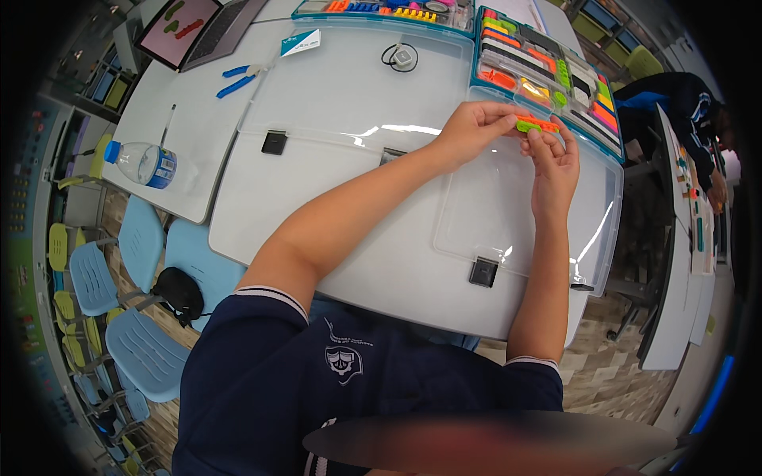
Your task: The person assembles small colorful plastic pieces by snapping them together on a white table. They repeatedly pick up pieces from a clear organizer, connect them, and occasionally reference a laptop screen showing a diagram.
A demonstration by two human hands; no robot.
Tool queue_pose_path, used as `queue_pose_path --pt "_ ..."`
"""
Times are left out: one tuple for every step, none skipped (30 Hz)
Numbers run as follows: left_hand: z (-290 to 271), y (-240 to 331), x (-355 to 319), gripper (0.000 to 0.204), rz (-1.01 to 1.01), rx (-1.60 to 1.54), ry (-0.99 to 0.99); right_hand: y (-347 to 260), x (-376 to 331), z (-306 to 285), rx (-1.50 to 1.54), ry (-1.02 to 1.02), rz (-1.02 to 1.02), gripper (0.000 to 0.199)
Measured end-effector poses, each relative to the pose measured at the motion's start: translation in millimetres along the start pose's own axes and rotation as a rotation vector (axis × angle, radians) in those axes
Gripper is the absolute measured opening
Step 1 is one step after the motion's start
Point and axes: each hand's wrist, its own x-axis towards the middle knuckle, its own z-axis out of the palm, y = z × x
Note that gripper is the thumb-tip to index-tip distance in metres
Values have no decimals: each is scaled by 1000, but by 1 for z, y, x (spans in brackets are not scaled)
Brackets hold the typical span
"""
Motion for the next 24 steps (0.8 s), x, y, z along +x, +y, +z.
queue_pose_path --pt "0 0 0 27 -2 18 3 0 0 0 -3 -1 0 59" --pt "0 1 0 27 -1 10 1 0 0 -1 -6 -1 -1 57" --pt "0 1 0 27 -2 8 1 0 0 -1 -7 -5 -2 57" --pt "1 1 0 27 -4 13 4 0 1 -1 -8 -7 -3 57" --pt "1 2 0 28 6 13 -3 1 1 -2 -10 -8 -3 57" --pt "1 2 0 28 14 19 -8 1 1 -2 -12 -10 -5 57" --pt "0 2 0 28 16 33 -9 1 1 -2 -16 -8 -6 57" --pt "0 2 -1 30 7 44 -12 1 1 -2 -23 -2 -7 57" --pt "-1 2 -1 32 -9 63 -14 2 1 -1 -8 -14 -12 57" --pt "-2 2 -2 34 -28 79 -20 3 1 -1 2 -16 -17 58" --pt "-2 1 -2 34 -25 68 -17 3 1 -2 0 5 -9 58" --pt "-1 0 -1 34 -24 54 -17 3 0 -2 10 -10 -18 58" --pt "-1 0 -1 34 -23 40 -17 3 0 -2 10 -6 -13 57" --pt "-1 0 -1 35 -25 44 -32 3 0 -2 17 -16 -18 57" --pt "-1 0 -1 35 -25 50 -45 2 0 -2 12 -3 -15 57" --pt "-2 2 0 36 -23 58 -55 2 1 -1 17 -6 -23 57" --pt "-1 2 -1 36 -32 74 -51 2 0 0 25 -11 -26 56" --pt "-1 4 -1 37 -39 92 -44 2 0 0 23 -14 -30 55" --pt "0 5 -2 37 -31 112 -40 1 0 1 16 -4 -28 56" --pt "0 5 -2 37 -45 102 -37 1 -1 1 13 0 -28 56" --pt "1 6 -2 37 -46 93 -37 0 -1 2 11 1 -28 56" --pt "1 6 -2 37 -45 84 -37 0 0 2 7 3 -31 55" --pt "2 6 -2 36 -28 86 -35 0 0 3 3 3 -33 55" --pt "3 6 -2 36 -10 87 -32 0 0 3 -1 3 -35 55"
